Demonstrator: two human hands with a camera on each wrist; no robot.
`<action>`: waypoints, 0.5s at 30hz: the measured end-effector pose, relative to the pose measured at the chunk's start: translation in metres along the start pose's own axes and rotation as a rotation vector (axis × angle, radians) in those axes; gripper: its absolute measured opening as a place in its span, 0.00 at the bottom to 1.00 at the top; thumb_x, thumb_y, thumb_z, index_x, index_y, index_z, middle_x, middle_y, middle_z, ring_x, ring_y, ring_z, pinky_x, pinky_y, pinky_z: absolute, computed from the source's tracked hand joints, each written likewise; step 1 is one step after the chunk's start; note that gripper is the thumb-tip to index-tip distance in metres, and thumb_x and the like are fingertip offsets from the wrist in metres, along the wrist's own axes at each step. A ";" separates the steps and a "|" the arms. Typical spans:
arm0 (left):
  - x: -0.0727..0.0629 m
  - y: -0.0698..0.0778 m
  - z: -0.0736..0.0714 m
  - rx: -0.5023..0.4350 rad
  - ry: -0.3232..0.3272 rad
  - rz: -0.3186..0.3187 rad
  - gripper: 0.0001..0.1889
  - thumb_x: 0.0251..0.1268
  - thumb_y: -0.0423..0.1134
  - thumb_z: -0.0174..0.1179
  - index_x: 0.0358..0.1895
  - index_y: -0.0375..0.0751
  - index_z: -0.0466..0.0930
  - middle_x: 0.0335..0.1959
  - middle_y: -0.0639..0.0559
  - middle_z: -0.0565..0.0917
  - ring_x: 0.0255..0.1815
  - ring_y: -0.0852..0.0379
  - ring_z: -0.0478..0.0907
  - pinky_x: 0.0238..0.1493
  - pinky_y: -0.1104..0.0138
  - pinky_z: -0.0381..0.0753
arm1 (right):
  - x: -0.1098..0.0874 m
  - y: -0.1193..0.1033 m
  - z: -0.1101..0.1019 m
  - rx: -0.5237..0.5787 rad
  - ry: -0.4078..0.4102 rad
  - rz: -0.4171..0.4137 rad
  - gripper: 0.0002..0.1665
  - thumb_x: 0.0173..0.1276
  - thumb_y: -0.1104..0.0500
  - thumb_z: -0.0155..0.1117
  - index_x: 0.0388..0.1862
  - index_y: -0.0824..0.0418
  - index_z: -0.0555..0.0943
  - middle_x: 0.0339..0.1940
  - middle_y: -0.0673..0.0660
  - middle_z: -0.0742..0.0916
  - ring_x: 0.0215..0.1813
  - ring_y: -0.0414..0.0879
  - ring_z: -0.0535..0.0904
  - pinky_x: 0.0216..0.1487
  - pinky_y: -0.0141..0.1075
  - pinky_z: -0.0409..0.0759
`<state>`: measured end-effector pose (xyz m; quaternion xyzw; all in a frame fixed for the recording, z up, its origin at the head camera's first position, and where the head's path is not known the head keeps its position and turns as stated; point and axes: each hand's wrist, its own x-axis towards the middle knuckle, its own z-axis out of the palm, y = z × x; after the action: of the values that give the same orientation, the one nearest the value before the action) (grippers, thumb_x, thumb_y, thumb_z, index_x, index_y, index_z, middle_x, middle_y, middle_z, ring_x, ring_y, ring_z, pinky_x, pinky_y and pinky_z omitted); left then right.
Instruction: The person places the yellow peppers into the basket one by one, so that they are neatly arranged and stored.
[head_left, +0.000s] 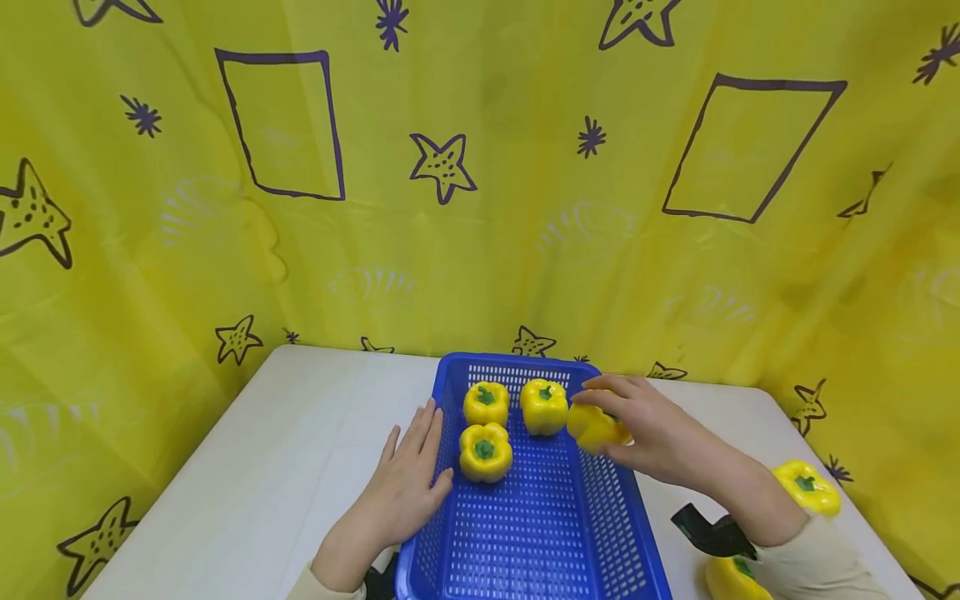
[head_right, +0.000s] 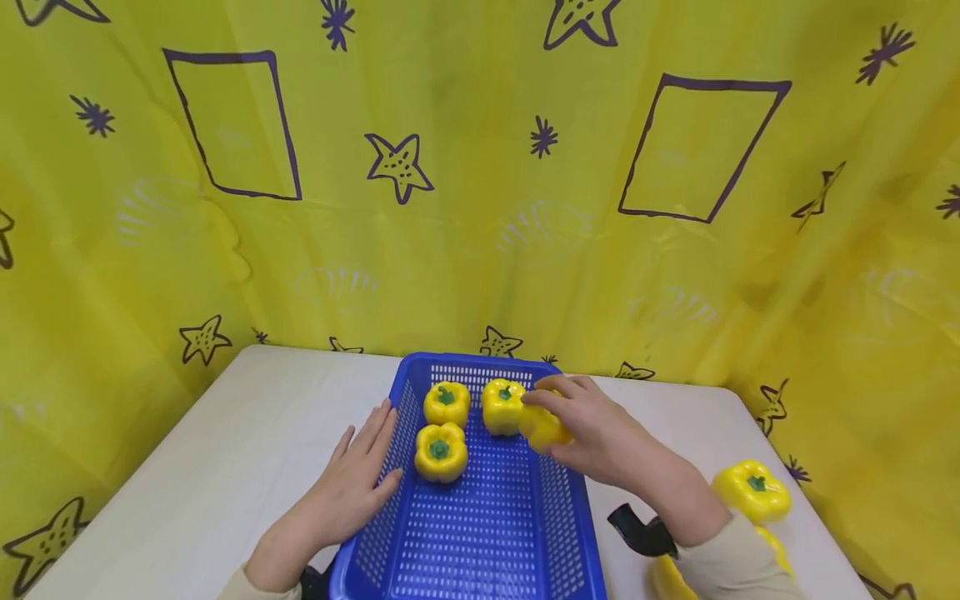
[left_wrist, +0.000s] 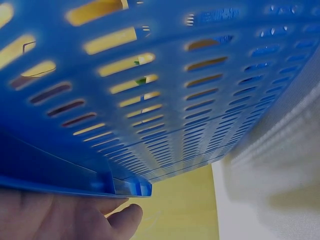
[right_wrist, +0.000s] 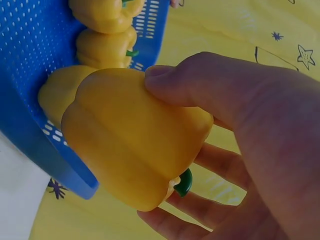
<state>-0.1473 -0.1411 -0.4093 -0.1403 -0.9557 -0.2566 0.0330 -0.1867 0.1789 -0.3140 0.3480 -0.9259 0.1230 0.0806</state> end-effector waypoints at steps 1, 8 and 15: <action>0.000 0.000 0.000 0.002 -0.002 -0.001 0.39 0.71 0.45 0.53 0.78 0.32 0.48 0.82 0.41 0.45 0.83 0.42 0.42 0.78 0.40 0.37 | 0.001 -0.001 0.002 0.005 -0.002 -0.009 0.32 0.53 0.64 0.75 0.60 0.54 0.81 0.61 0.57 0.81 0.63 0.60 0.75 0.57 0.56 0.81; -0.001 -0.002 0.000 0.011 -0.001 -0.006 0.39 0.72 0.45 0.52 0.79 0.32 0.47 0.82 0.41 0.44 0.83 0.41 0.41 0.78 0.40 0.37 | 0.011 -0.006 0.012 0.022 -0.020 -0.063 0.30 0.54 0.63 0.75 0.58 0.55 0.81 0.59 0.55 0.82 0.58 0.54 0.76 0.55 0.49 0.82; 0.000 -0.001 0.000 0.011 -0.006 0.003 0.39 0.72 0.46 0.52 0.79 0.33 0.47 0.82 0.41 0.44 0.83 0.41 0.40 0.78 0.40 0.37 | 0.014 -0.008 0.023 0.027 -0.038 -0.064 0.28 0.53 0.62 0.75 0.56 0.55 0.82 0.56 0.55 0.83 0.56 0.54 0.77 0.55 0.50 0.82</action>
<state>-0.1475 -0.1420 -0.4101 -0.1423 -0.9570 -0.2510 0.0314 -0.1933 0.1577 -0.3316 0.3808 -0.9139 0.1261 0.0625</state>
